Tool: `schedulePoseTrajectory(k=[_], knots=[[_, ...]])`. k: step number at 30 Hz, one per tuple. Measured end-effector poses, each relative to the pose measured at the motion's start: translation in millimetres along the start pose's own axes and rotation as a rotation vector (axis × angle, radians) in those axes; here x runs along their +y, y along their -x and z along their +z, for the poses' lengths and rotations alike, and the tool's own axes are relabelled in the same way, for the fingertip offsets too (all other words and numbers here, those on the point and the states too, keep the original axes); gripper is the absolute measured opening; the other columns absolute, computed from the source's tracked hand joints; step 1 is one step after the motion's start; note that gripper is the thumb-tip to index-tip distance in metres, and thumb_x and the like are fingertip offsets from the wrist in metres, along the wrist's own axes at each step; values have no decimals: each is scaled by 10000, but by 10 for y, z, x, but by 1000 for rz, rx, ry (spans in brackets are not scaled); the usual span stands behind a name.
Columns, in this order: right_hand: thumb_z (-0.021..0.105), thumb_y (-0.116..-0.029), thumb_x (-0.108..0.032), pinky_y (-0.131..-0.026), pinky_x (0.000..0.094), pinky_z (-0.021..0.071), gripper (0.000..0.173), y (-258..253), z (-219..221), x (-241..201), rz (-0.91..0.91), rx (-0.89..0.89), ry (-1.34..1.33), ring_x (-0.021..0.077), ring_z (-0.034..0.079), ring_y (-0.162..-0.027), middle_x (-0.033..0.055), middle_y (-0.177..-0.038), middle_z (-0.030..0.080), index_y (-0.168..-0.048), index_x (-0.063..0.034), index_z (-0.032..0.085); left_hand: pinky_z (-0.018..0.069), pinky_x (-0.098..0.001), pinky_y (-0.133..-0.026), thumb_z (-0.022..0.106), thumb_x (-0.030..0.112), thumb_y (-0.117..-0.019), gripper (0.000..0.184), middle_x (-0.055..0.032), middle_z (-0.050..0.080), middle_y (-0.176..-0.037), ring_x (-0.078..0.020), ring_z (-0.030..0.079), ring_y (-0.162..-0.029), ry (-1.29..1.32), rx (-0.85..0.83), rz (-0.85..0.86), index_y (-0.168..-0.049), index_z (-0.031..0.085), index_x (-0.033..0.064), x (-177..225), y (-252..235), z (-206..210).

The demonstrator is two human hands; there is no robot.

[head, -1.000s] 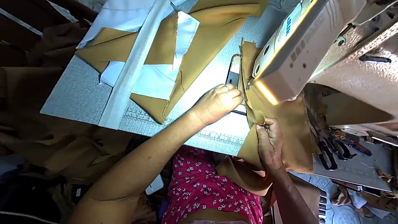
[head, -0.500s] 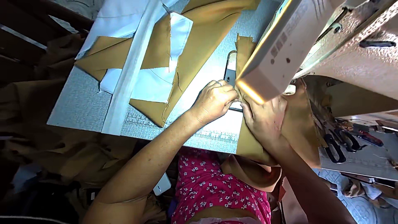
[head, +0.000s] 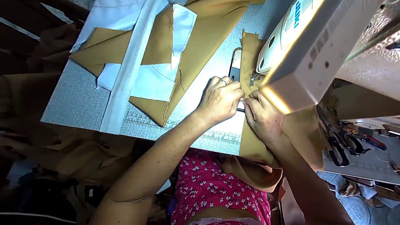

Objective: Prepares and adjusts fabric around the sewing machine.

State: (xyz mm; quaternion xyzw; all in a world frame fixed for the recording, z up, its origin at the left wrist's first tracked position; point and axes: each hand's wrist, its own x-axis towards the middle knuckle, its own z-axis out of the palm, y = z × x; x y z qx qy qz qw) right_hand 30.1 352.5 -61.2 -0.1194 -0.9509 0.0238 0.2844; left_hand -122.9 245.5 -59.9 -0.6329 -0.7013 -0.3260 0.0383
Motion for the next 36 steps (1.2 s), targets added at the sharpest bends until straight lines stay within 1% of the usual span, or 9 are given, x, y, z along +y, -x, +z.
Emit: schedulePoseTrajectory(k=[6, 11, 13, 16, 20, 24, 26, 30, 36], knots=[[625, -955, -69, -878, 535, 470, 122, 7, 15, 15, -41, -13, 33, 337, 657, -1074, 118, -1022, 721, -965, -54, 745, 414, -499, -862, 559, 171, -954, 215, -71, 717, -952, -306, 624, -1056, 117, -64, -198, -884, 750, 103, 38, -63, -36], [638, -972, -121, -933, 577, 472, 157, -24, -120, 44, 29, -128, -179, 396, 609, -1202, 191, -1237, 678, -1047, -63, 764, 428, -496, -845, 585, 180, -957, 200, -105, 633, -900, -320, 593, -988, 116, -205, -283, -889, 741, 76, 96, -153, -139], [623, -1004, -208, -1005, 469, 489, 265, 8, -199, 40, 197, -81, -433, 289, 621, -1219, 181, -1290, 663, -1156, -18, 729, 441, -491, -849, 594, 174, -968, 200, -105, 655, -911, -317, 604, -975, 117, -188, -222, -911, 760, 77, 54, -119, -149], [501, -1053, -133, -946, 298, 548, 261, 53, -259, -30, 377, -32, -524, 143, 697, -1068, 130, -1137, 726, -1207, 10, 657, 489, -487, -846, 600, 120, -983, 189, -128, 696, -952, -334, 638, -974, 93, -146, -97, -942, 771, 52, 3, -61, -138], [535, -1040, -142, -1024, 458, 469, 279, 127, -147, -95, 292, -64, -425, 286, 651, -1165, 136, -1224, 719, -1203, -4, 715, 517, -459, -758, 597, 118, -982, 185, -137, 699, -916, -334, 662, -881, 35, -135, 73, -947, 761, 40, -58, -76, -170], [655, -951, -449, -914, 513, 490, 537, 91, -137, -197, 307, -35, -337, 307, 659, -1064, 164, -1175, 699, -1256, -8, 664, 503, -460, -722, 570, 64, -973, 189, -148, 691, -888, -346, 670, -864, -33, -139, 180, -926, 749, 28, -97, -85, -179], [715, -891, -444, -879, 532, 481, 628, 46, -127, -252, 301, -83, -270, 338, 643, -1037, 174, -1160, 682, -1327, -7, 602, 511, -453, -747, 570, 32, -966, 177, -149, 685, -881, -346, 669, -889, -34, -140, 218, -903, 734, 19, -116, -96, -168], [620, -895, -80, -864, 512, 478, 466, 14, -107, -259, 361, -85, -269, 338, 636, -998, 155, -1094, 698, -1354, -3, 591, 510, -460, -810, 567, 118, -1004, 205, -152, 691, -915, -348, 665, -950, 63, -189, 182, -915, 719, 14, -157, -180, -169], [659, -962, -183, -885, 487, 476, 253, 9, -79, -216, 455, -52, -374, 308, 636, -997, 135, -1032, 700, -1147, -26, 733, 492, -438, -774, 574, 169, -1029, 242, -122, 608, -879, -271, 621, -865, 173, -443, -181, -901, 710, 15, -43, -375, -318]])
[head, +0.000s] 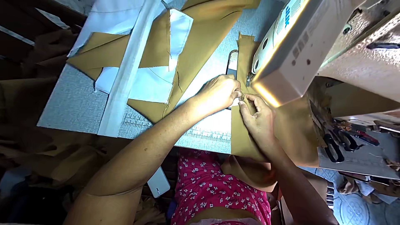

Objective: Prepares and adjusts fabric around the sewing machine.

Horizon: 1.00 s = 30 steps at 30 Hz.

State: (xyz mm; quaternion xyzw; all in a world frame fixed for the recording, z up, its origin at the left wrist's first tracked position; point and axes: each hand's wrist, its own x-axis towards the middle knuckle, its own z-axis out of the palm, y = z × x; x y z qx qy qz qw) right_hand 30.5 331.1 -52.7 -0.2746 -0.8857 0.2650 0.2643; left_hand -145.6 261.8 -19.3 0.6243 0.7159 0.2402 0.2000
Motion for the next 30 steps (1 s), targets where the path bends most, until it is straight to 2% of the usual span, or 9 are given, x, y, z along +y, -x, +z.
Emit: schedulePoseTrajectory(k=[3, 6, 8, 13, 18, 22, 26, 30], knots=[[699, -954, -226, -856, 501, 484, 256, -27, -19, -33, 10, -32, 53, 310, 644, -960, 137, -998, 695, -1114, -29, 734, 470, -478, -730, 542, 191, -1043, 271, -116, 608, -881, -277, 615, -841, -34, -149, -137, -852, 655, 35, 116, -84, -103], [660, -974, -175, -822, 498, 497, 183, -41, 28, -13, -15, -1, 125, 315, 658, -928, 134, -978, 704, -1040, -30, 749, 439, -499, -666, 578, 207, -1017, 284, -92, 589, -760, -282, 600, -771, -59, -221, -257, -770, 615, 73, 201, -174, -173], [646, -964, -153, -794, 482, 504, 162, -49, 80, 26, -53, 55, 155, 311, 660, -913, 123, -945, 708, -975, -41, 762, 438, -493, -663, 616, 222, -1004, 283, -82, 578, -738, -274, 591, -755, -62, -248, -298, -758, 620, 81, 228, -215, -206], [665, -917, -137, -822, 464, 509, 136, -66, 125, 53, -125, 164, 144, 301, 658, -913, 112, -918, 706, -936, -58, 774, 434, -490, -647, 642, 218, -982, 279, -70, 578, -724, -261, 586, -737, -52, -239, -312, -733, 617, 95, 194, -239, -220], [661, -916, -137, -797, 472, 501, 139, -55, 136, 56, -152, 162, 179, 301, 661, -906, 103, -908, 705, -950, -76, 781, 430, -463, -643, 650, 190, -980, 271, -53, 570, -700, -239, 576, -715, 4, -166, -279, -728, 614, 95, 146, -170, -171], [653, -918, -161, -797, 475, 490, 155, -48, 140, 59, -148, 135, 189, 303, 654, -905, 103, -915, 700, -954, -81, 781, 456, -468, -647, 631, 155, -985, 203, -66, 594, -725, -247, 604, -730, 29, -64, -255, -796, 632, 82, 122, -89, -73], [645, -905, -154, -786, 489, 487, 161, -49, 151, 69, -141, 125, 175, 313, 653, -885, 116, -888, 689, -935, -65, 776, 498, -511, -738, 580, 165, -1020, 194, -122, 621, -936, -299, 641, -882, -27, -45, -259, -912, 682, 40, 171, -50, -12], [648, -904, -150, -789, 493, 481, 154, -37, 130, 49, -128, 105, 177, 310, 647, -880, 115, -888, 681, -931, -62, 772, 497, -537, -768, 599, 228, -1014, 210, -136, 653, -984, -328, 657, -942, -127, -75, -326, -951, 689, 50, 247, -73, 3]])
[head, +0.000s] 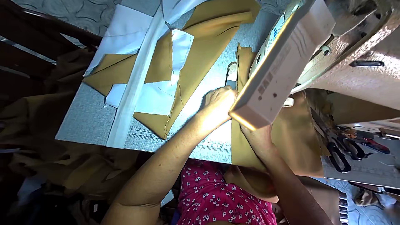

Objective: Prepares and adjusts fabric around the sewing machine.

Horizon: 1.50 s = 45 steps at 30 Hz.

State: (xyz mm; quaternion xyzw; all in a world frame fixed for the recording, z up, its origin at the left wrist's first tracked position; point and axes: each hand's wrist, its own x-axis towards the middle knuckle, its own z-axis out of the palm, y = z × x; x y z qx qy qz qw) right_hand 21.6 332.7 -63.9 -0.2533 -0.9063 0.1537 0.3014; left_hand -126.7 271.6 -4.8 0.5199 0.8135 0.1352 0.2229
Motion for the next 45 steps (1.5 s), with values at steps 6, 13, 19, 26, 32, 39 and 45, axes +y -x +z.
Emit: schedulePoseTrajectory(k=[6, 13, 19, 26, 32, 39, 45], knots=[[650, -895, -122, -796, 495, 485, 139, -14, -12, -26, -6, 19, -8, 324, 646, -896, 125, -898, 681, -920, -53, 768, 368, -562, -884, 737, 352, -912, 226, -134, 617, -1041, -358, 544, -1105, -3, 83, -67, -926, 716, 128, -87, -60, 25], [649, -909, -116, -777, 485, 473, 125, -26, -14, -26, -1, 9, -19, 325, 633, -899, 130, -874, 657, -896, -47, 752, 114, -735, -1137, 829, 308, -844, 496, -168, 401, -1512, -406, 246, -1489, 136, 63, -168, -1257, 606, 148, -101, -145, -5], [628, -931, -141, -883, 468, 482, 156, -12, -39, -15, 126, 24, -156, 293, 645, -960, 120, -943, 700, -916, -34, 742, 1, -780, -1131, 797, 287, -890, 471, -159, 331, -1603, -416, 85, -1558, 182, 48, -175, -1293, 592, 155, -99, -116, -9], [584, -982, -200, -826, 465, 460, 252, 46, -23, -19, 4, 61, -93, 293, 631, -924, 105, -946, 716, -1074, -84, 788, -12, -765, -1144, 806, 224, -857, 505, -161, 271, -1630, -428, 29, -1562, 215, 34, -208, -1294, 560, 159, -48, -101, -28], [590, -978, -188, -839, 478, 480, 253, 54, -29, -19, -38, -1, -16, 308, 642, -945, 106, -976, 723, -1073, -93, 805, 79, -747, -1142, 827, 211, -815, 490, -142, 361, -1548, -396, 159, -1528, 210, 27, -223, -1245, 593, 177, -71, -148, -73], [588, -979, -154, -724, 446, 503, 272, 89, -28, -89, -160, -38, 231, 331, 665, -866, 146, -934, 712, -1143, -42, 774, 168, -706, -1117, 843, 214, -785, 478, -146, 407, -1455, -380, 276, -1446, 198, 24, -222, -1194, 598, 186, -89, -181, -82], [605, -944, -143, -669, 442, 470, 240, 62, -38, -113, -190, -1, 284, 318, 654, -825, 121, -879, 702, -1073, -69, 793, 181, -680, -1096, 845, 253, -814, 372, -151, 469, -1382, -389, 320, -1401, 194, 147, -141, -1115, 641, 179, -143, -100, 0]])
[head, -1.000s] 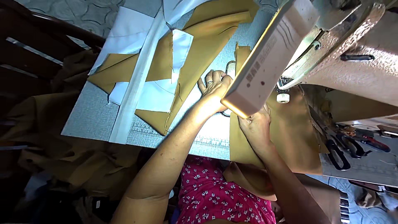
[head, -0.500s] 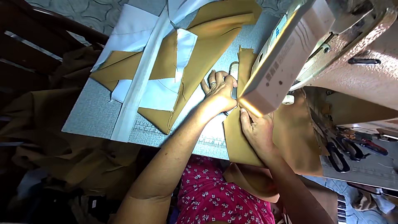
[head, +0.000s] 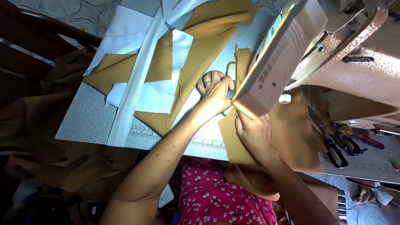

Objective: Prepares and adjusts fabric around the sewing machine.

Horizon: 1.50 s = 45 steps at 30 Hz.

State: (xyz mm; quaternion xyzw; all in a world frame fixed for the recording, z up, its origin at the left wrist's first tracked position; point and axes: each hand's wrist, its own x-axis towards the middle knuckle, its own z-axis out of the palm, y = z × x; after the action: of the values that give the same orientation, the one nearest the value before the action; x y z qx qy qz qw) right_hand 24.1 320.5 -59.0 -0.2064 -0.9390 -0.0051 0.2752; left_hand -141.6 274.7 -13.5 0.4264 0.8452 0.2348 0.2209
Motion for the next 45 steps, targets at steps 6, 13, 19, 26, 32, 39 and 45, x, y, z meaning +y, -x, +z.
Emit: schedulePoseTrajectory(k=[6, 13, 19, 26, 32, 39, 45], knots=[[595, -903, -145, -667, 455, 457, 259, 7, -1, -12, 10, 7, 19, 332, 651, -830, 124, -879, 695, -1058, -76, 791, 265, -630, -1062, 707, 211, -897, 174, -125, 600, -1307, -377, 414, -1367, 76, 224, 288, -1049, 687, 129, -186, 63, 163], [605, -892, -150, -696, 457, 457, 242, 8, -12, -21, 38, -16, -17, 332, 648, -886, 124, -922, 695, -1036, -84, 788, 291, -556, -1159, 526, 116, -975, 312, -17, 703, -1325, -325, 494, -1409, -157, 253, 765, -1141, 790, 135, -497, 268, 240], [554, -919, -193, -761, 463, 452, 313, 55, -15, -10, 70, -13, -78, 324, 636, -922, 115, -965, 704, -1096, -86, 789, 143, -668, -1207, 493, 178, -977, 370, -16, 699, -1335, -346, 477, -1432, -150, 138, 811, -1227, 761, 122, -619, 220, 191], [539, -983, -189, -941, 493, 484, 309, 289, -148, -51, 140, -96, -227, 321, 647, -1143, 119, -1223, 719, -1130, -45, 769, 119, -674, -1218, 465, 138, -971, 392, 15, 682, -1362, -350, 428, -1466, -220, 23, 842, -1223, 764, 157, -647, 131, 50], [545, -971, -121, -1035, 444, 526, 282, 411, -297, -169, 127, -142, -288, 344, 667, -1215, 149, -1191, 741, -1116, -13, 762, 142, -682, -1212, 427, 212, -990, 459, 62, 583, -1488, -356, 327, -1520, -374, -184, 822, -1372, 679, 239, -690, 56, -142], [531, -970, -99, -1031, 430, 531, 303, 504, -321, -171, 87, -148, -238, 347, 684, -1191, 154, -1204, 742, -1147, 3, 755, 146, -657, -1218, 424, 247, -1025, 429, 43, 596, -1473, -318, 366, -1504, -270, -90, 812, -1368, 677, 200, -878, 217, -2], [534, -963, -86, -1022, 416, 535, 293, 487, -322, -171, 81, -135, -223, 342, 695, -1173, 151, -1178, 751, -1124, 7, 761, 181, -615, -1219, 454, 115, -1010, 391, -60, 638, -1423, -403, 413, -1462, -226, -102, 727, -1301, 714, 88, -440, 322, -115]])
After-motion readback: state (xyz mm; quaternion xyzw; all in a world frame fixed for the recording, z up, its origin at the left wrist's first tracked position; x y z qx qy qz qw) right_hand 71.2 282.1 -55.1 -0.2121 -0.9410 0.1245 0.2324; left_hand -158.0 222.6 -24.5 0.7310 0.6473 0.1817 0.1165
